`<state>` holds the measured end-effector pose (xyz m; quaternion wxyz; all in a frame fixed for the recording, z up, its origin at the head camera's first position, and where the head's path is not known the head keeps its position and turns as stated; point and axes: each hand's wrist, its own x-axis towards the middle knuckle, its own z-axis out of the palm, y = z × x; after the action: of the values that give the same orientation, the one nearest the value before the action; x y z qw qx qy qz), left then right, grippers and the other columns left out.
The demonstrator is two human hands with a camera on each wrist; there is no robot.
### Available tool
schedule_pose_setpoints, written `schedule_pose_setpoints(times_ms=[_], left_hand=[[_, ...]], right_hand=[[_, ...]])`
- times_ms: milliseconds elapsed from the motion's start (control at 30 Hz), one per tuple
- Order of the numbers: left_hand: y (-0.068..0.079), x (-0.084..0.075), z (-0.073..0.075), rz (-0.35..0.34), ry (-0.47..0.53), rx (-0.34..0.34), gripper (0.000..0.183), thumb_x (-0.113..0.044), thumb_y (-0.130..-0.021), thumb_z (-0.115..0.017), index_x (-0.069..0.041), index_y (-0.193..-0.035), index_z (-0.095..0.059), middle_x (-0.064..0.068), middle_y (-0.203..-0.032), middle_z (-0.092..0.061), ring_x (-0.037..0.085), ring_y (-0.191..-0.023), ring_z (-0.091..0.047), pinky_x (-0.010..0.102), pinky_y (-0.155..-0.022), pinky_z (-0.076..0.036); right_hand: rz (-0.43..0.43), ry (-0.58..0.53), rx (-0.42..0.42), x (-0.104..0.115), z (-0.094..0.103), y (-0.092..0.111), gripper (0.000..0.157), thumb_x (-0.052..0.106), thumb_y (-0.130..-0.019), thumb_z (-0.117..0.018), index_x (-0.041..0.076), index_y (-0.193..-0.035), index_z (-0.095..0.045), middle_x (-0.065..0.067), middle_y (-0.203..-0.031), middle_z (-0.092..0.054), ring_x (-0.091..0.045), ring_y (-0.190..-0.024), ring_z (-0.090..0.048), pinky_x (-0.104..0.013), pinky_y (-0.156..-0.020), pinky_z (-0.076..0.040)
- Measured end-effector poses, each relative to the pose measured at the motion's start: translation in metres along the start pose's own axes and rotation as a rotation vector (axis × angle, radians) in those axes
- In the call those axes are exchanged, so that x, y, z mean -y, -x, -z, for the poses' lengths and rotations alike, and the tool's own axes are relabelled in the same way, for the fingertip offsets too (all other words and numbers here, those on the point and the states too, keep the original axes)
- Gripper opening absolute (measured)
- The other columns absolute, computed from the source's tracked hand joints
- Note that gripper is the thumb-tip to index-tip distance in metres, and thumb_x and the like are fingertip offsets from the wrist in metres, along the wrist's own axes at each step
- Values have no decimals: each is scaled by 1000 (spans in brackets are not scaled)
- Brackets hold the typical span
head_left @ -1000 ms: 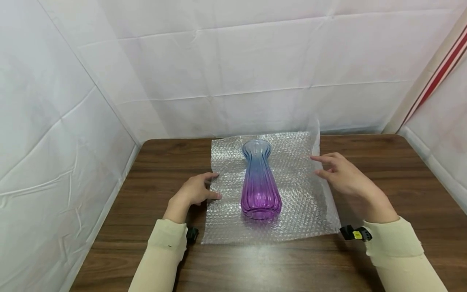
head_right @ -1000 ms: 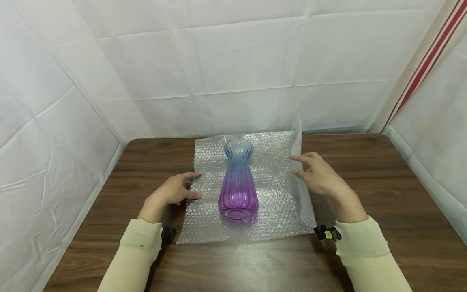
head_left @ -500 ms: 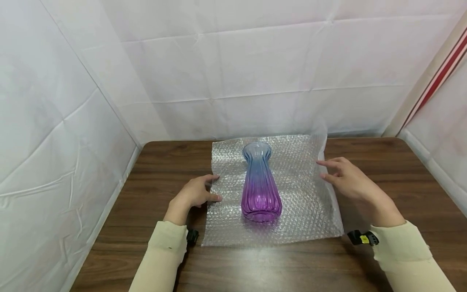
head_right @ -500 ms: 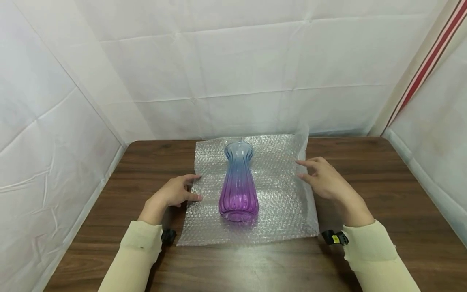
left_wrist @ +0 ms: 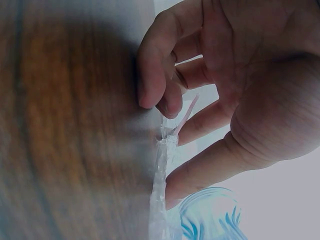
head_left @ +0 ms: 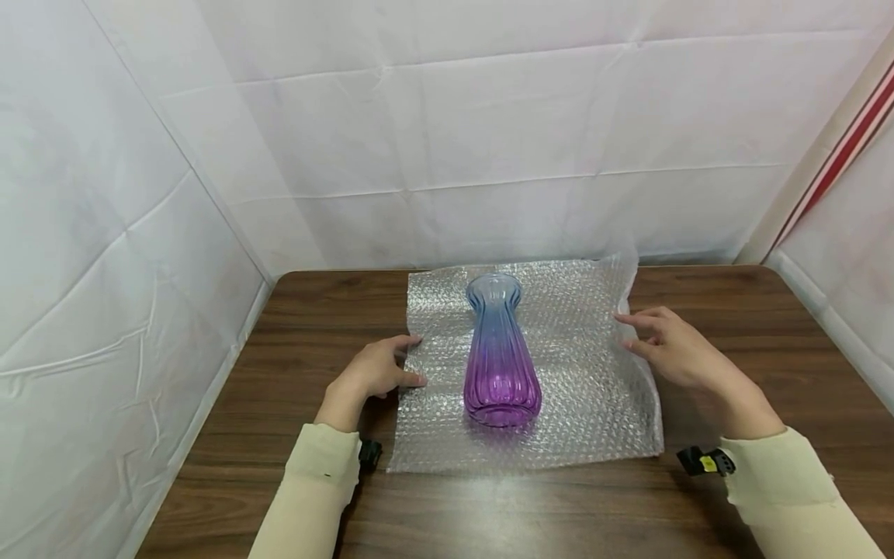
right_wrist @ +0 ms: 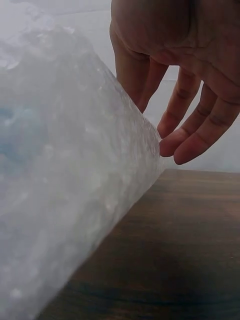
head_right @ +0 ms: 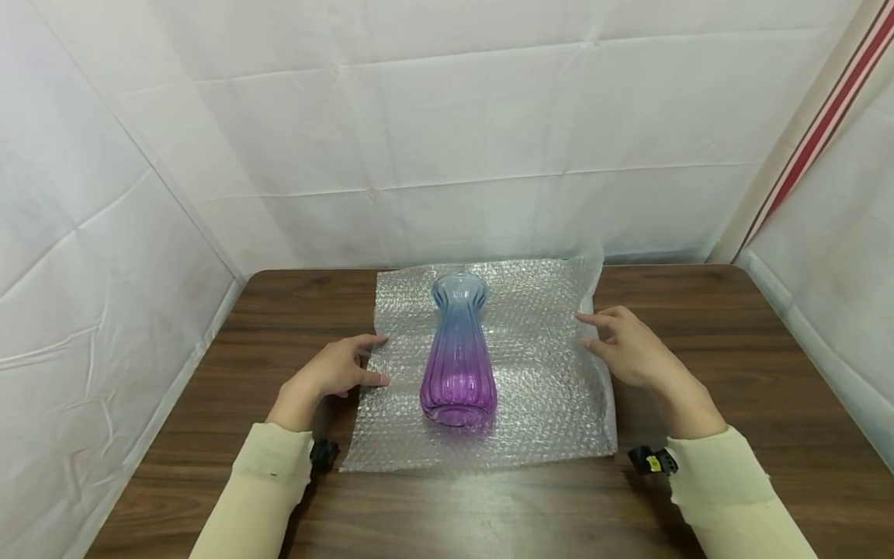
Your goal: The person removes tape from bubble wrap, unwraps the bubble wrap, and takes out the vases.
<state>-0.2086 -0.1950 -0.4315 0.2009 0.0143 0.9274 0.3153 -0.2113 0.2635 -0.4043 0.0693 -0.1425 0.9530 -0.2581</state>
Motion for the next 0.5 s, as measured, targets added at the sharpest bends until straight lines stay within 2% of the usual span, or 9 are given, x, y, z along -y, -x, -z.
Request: schedule_pose_setpoints(times_ms=[300, 500], left_hand=[[-1, 2, -2, -4, -4, -9, 77, -32, -87, -86, -31, -155, -49, 15, -149, -56, 20, -71, -63, 31, -59, -54], [-1, 2, -2, -4, -9, -12, 78, -32, -87, -86, -30, -155, -49, 15, -150, -56, 21, -73, -63, 31, -60, -54]], right_hand=[[0, 10, -8, -6, -1, 2, 51, 18, -105, -62, 4, -152, -50, -32, -149, -40, -34, -102, -59, -36, -73, -49], [10, 27, -21, -10, -1, 2, 50, 18, -104, -63, 0, -149, -53, -35, -146, -40, -34, -100, -61, -37, -72, -49]])
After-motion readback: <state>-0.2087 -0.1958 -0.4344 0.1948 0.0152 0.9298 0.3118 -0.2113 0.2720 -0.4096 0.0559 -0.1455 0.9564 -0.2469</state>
